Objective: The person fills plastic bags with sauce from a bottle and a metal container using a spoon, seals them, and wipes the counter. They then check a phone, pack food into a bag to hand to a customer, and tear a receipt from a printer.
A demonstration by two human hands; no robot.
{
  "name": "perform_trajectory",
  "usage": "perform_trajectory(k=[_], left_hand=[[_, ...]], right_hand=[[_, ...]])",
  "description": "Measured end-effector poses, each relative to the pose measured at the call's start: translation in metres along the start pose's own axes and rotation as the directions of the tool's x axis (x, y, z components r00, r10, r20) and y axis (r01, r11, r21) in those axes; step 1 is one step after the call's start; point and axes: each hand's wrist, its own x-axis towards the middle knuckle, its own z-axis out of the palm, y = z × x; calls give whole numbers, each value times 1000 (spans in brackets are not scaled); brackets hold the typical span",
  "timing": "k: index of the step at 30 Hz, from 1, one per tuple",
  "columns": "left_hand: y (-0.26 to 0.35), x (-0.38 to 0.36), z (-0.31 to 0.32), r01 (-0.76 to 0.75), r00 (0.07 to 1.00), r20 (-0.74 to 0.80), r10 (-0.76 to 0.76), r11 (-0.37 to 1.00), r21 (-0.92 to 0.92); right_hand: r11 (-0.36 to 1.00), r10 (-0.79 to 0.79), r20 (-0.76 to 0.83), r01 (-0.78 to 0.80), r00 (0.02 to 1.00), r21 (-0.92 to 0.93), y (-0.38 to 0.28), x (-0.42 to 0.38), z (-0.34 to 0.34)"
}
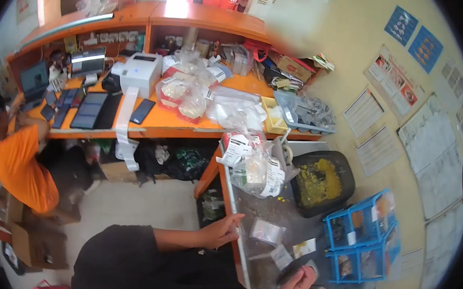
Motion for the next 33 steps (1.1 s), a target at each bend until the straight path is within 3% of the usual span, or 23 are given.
perform_trajectory(k=[1, 2, 3, 5, 6, 7, 8, 10, 11, 12, 13, 14, 16, 18, 19, 22, 23, 26, 28, 29, 31, 33], left_hand=[[3, -11, -14, 108, 994, -1, -108, 994, -19], [-6, -16, -24, 170, 985, -14, -174, 974, -148], [-2, -18, -39, 122, 989, -56, -139, 964, -238], [-18, -20, -66, 55, 975, -207, -79, 991, -119], [-29, -22, -80, 94, 955, -260, -144, 976, -195], [-15, -10, -98, -97, 952, -301, 52, 986, -137], [-14, -4, -114, -48, 925, -378, 32, 998, -33], [-21, 7, -150, -78, 917, -395, 60, 997, -29], [-27, 13, -170, -96, 912, -403, 79, 995, -21], [-34, 21, -191, -105, 918, -386, 95, 995, -3], [-42, 29, -213, -112, 921, -374, 108, 994, 12], [-53, 35, -235, -118, 931, -354, 92, 992, -53], [-67, 53, -279, -47, 947, -319, 45, 999, 2], [-89, 68, -322, 38, 955, -295, -26, 999, 34], [-97, 72, -339, 63, 961, -270, -55, 998, 21], [-114, 87, -377, 93, 972, -219, -88, 996, 16], [-120, 91, -382, 87, 979, -190, -80, 996, 27], [-152, 104, -398, 76, 994, -74, -76, 997, -12], [-175, 112, -404, 79, 997, -24, -78, 996, 45], [-189, 114, -403, 106, 993, -48, -110, 991, -84], [-217, 116, -414, 90, 996, 14, -89, 996, -12], [-230, 111, -418, 97, 995, 12, -96, 995, -39]], right_hand=[[982, 145, 68, -152, 987, 115, -8, -8, 9], [977, 143, 82, -154, 986, 148, -17, -15, 19], [972, 151, 99, -166, 983, 167, -26, -22, 31], [934, 262, 125, -284, 957, 218, -46, -41, 53], [899, 326, 150, -355, 933, 256, -61, -41, 61], [881, 267, 185, -317, 946, 350, -65, -41, 70], [848, 243, 236, -325, 941, 419, -73, -32, 76], [692, 140, 183, -229, 973, 685, -91, 3, 89], [547, 82, 315, -307, 946, 779, -102, 30, 85], [424, 37, 253, -244, 967, 872, -129, 53, 86], [48, -171, 149, -143, 974, 989, -140, 74, 92], [-101, -225, 115, -141, 967, 985, -167, 86, 92], [-360, -335, -160, 31, 929, 932, -204, 105, 125], [-634, -448, -477, 107, 756, 766, -229, 129, 171], [-679, -435, -630, 225, 643, 699, -238, 143, 193], [-481, -312, -828, 675, 465, 560, -267, 172, 243], [-455, -291, -791, 650, 538, 609, -272, 172, 252], [-214, -218, -749, 718, 626, 663, -293, 180, 283], [-301, -169, -529, 467, 832, 831, -297, 176, 289], [-492, -201, -259, 131, 945, 861, -289, 167, 281], [-442, -215, 142, -226, 966, 868, -276, 161, 282], [-78, -97, 298, -305, 950, 949, -249, 152, 300]])
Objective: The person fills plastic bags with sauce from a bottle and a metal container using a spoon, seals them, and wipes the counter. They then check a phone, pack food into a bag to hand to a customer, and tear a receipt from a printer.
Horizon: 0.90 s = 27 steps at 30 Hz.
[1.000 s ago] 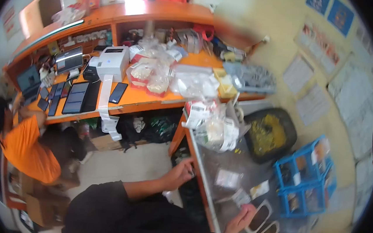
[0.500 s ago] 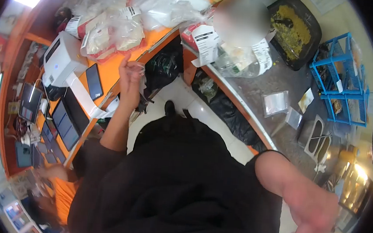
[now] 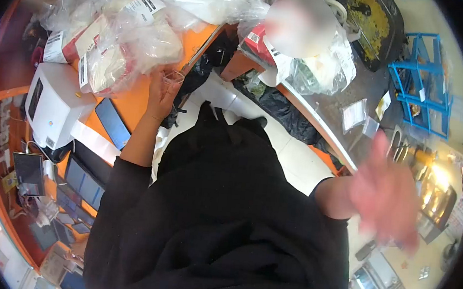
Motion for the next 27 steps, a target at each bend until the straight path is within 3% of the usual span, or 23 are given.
perform_trajectory(k=[1, 3, 4, 5, 7, 9, 10, 13, 14, 17, 21, 22, 25, 26, 27], left_hand=[[-3, -3, 1, 24, 999, -38, -25, 999, -25], [-12, -6, 4, 70, 991, -106, -78, 995, -77], [-12, -5, 4, 80, 991, -99, -94, 988, -131], [-10, -4, 4, 93, 990, -87, -110, 979, -183], [-11, -4, 4, 111, 991, -52, -123, 975, -194], [-11, -3, 0, 118, 993, 4, -118, 988, -105], [-10, -2, -1, 128, 992, 7, -128, 984, -123], [-5, -1, -4, 137, 990, 39, -133, 983, -122], [-4, 0, -5, 118, 992, 56, -114, 989, -88], [0, 0, -1, 106, 994, 35, -104, 991, -75], [-4, -2, 1, 123, 992, -8, -123, 991, -49], [-10, -4, 1, 135, 991, -4, -136, 990, -37], [-23, -6, -2, 126, 992, -18, -125, 991, 42], [-26, -6, -3, 92, 996, -33, -89, 991, 94], [-24, -4, -1, 57, 998, -45, -51, 987, 148]], right_hand=[[994, 33, -82, -41, 996, -97, 11, -12, -29], [939, 63, -442, -203, 895, -276, 34, -39, -73], [866, 8, -730, -369, 684, -337, 50, -52, -93], [777, -113, -913, -538, 392, -327, 65, -65, -111], [510, -253, -944, -799, 213, -317, 96, -88, -146], [501, -253, -951, -817, 179, -286, 116, -114, -182], [485, -116, -980, -852, 160, -197, 116, -117, -188], [411, -11, -994, -906, 111, -105, 132, -117, -180], [359, 46, -979, -918, 198, -169, 133, -127, -191], [363, -23, -959, -891, 283, -272, 143, -132, -177], [279, 221, -936, -938, 274, -208, 128, -125, -150], [268, 165, -930, -922, 329, -278, 126, -131, -149], [364, -87, -899, -827, 428, -429, 115, -148, -145], [506, -175, -857, -702, 485, -501, 112, -147, -144], [607, -35, -846, -661, 532, -441, 102, -138, -142]])
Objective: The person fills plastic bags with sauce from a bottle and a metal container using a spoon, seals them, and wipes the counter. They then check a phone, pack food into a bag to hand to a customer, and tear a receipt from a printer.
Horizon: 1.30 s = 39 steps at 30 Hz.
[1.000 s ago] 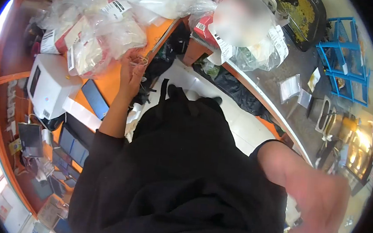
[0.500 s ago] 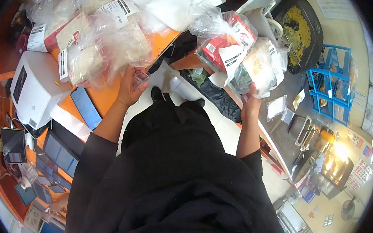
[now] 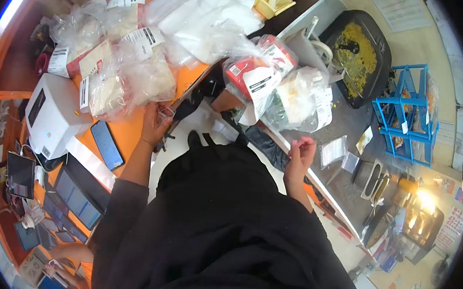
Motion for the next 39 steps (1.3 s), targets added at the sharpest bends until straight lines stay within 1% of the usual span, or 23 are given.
perform_trajectory(k=[1, 2, 3, 4, 5, 6, 7, 8, 10, 12, 15, 16, 18, 19, 21, 23, 24, 27, 29, 33, 35, 37, 39], left_hand=[[5, 1, 4, 28, 999, -43, -31, 998, -63], [13, 2, 9, 52, 995, -78, -62, 991, -126], [20, 2, 13, 76, 990, -106, -98, 979, -192], [24, 2, 15, 76, 983, -143, -112, 969, -233], [27, 0, 17, 78, 975, -179, -131, 957, -279], [28, -2, 21, 77, 965, -214, -154, 941, -329], [28, -7, 24, 53, 963, -232, -135, 943, -329], [28, -12, 27, 27, 961, -252, -116, 943, -331], [36, -21, 35, -12, 950, -300, -92, 945, -327], [51, -31, 46, -33, 934, -347, -85, 947, -320], [76, -44, 59, -45, 901, -422, -96, 949, -312], [80, -49, 61, -44, 899, -428, -96, 951, -306], [87, -58, 59, -42, 893, -439, -95, 955, -293], [93, -61, 60, -26, 883, -454, -117, 954, -298], [99, -66, 59, -44, 870, -483, -101, 959, -280], [100, -73, 54, -43, 853, -513, -90, 970, -241], [100, -77, 52, -50, 841, -534, -89, 969, -241], [99, -90, 49, -55, 818, -568, -94, 969, -241], [101, -95, 45, -57, 816, -571, -86, 972, -228], [101, -102, 35, -38, 807, -579, -116, 968, -247], [101, -101, 29, -33, 818, -565, -112, 971, -239], [101, -96, 19, -28, 839, -534, -108, 970, -240], [102, -88, 12, -28, 851, -509, -125, 959, -281]], right_hand=[[992, 30, 142, -47, 989, 115, -24, 3, -1], [969, 41, 281, -106, 959, 221, -51, 7, -2], [960, 10, 408, -122, 913, 251, -87, 10, 7], [941, -191, 566, -14, 802, 338, -118, 16, 13], [898, -378, 677, 73, 631, 434, -149, 22, 18], [821, -545, 696, 130, 467, 556, -186, 25, 29], [680, -727, 665, 39, 170, 732, -205, 40, 31], [548, -836, 547, -115, -48, 828, -232, 45, 38], [458, -881, 364, -351, -302, 817, -280, 46, 47], [450, -893, 380, -439, -243, 777, -302, 33, 43], [431, -901, 325, -489, -289, 758, -321, 41, 43], [411, -910, 317, -499, -266, 763, -322, 40, 42], [354, -935, 299, -509, -191, 784, -323, 36, 42], [308, -951, 282, -505, -130, 806, -322, 32, 41], [220, -969, 246, -467, -4, 857, -320, 17, 37], [149, -973, 208, -428, 96, 892, -320, 5, 38], [121, -973, 191, -417, 129, 901, -319, 0, 41], [89, -969, 174, -410, 175, 908, -318, -11, 48], [91, -972, 177, -451, 152, 888, -319, -16, 56], [159, -968, 239, -547, 79, 822, -315, -22, 67], [208, -972, 234, -566, -28, 798, -321, -22, 79], [257, -965, 182, -550, -189, 795, -332, -16, 101], [279, -938, 110, -530, -329, 801, -333, -12, 128]])
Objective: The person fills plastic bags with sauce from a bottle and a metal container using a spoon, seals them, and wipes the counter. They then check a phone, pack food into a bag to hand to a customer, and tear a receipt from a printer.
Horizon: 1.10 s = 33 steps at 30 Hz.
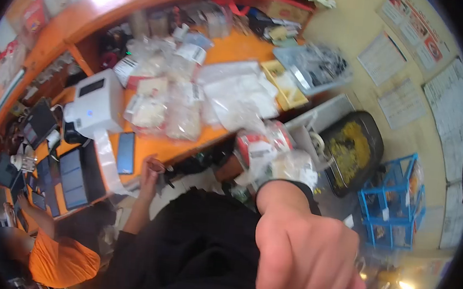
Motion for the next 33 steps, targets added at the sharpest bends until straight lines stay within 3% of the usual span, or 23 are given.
perform_trajectory(k=[1, 2, 3, 4, 5, 6, 7, 8, 9, 11, 13, 14, 16, 17, 20, 23, 24, 33], left_hand=[[-13, 5, -8, 14, 1000, 7, -14, 1000, 21], [-18, 11, -11, 50, 999, 1, -50, 999, -7], [-34, 19, -20, -15, 999, 43, 14, 1000, 14], [-19, 27, -24, 4, 997, 80, -16, 989, 146], [-40, 33, -31, 17, 992, 122, -18, 1000, 16], [-42, 41, -39, 9, 984, 178, -17, 999, 47], [-43, 50, -42, 5, 971, 237, -20, 998, 65], [-41, 56, -41, 68, 966, 249, -63, 998, -13], [-41, 60, -40, 141, 955, 275, -111, 986, -93], [-53, 70, -42, 173, 934, 332, -134, 981, -92], [-52, 81, -43, 210, 918, 352, -183, 977, -42], [-50, 82, -45, 245, 904, 364, -224, 969, -11], [-48, 85, -50, 68, 940, 327, -96, 993, 97], [-52, 87, -51, -20, 949, 313, -29, 988, 153], [-64, 87, -59, 257, 907, 359, -219, 965, -61], [-100, 76, -73, 354, 811, 365, -457, 880, 315], [-96, 79, -70, 385, 795, 350, -495, 858, 338], [-88, 138, -71, 492, 838, 162, -521, 850, 188]], right_hand=[[1000, -3, 81, 3, 997, -7, 15, -3, -10], [999, 20, 37, -18, 999, -43, 30, -13, -11], [992, 63, 35, -59, 997, -109, 48, -22, -22], [982, 116, -26, -118, 993, -144, 68, -35, -29], [941, 238, -139, -263, 961, -211, 85, -51, -34], [847, 409, -304, -482, 860, -225, 98, -67, -36], [781, 463, -422, -584, 779, -221, 123, -106, -42], [634, 560, -626, -767, 542, -98, 144, -149, -41], [463, 581, -777, -883, 241, 73, 160, -192, -39], [229, 401, -907, -945, -126, 233, 186, -251, -50], [80, 396, -863, -925, -313, 372, 187, -289, -61], [44, 407, -852, -924, -330, 379, 185, -307, -64], [-27, 426, -826, -918, -369, 396, 177, -344, -72], [-33, 414, -800, -886, -433, 462, 178, -361, -76], [-55, 382, -710, -782, -591, 621, 180, -411, -85], [-141, 363, -646, -725, -672, 674, 187, -420, -103], [-170, 361, -628, -711, -689, 682, 191, -419, -112], [-381, 351, -577, -675, -738, 632, 219, -405, -161]])
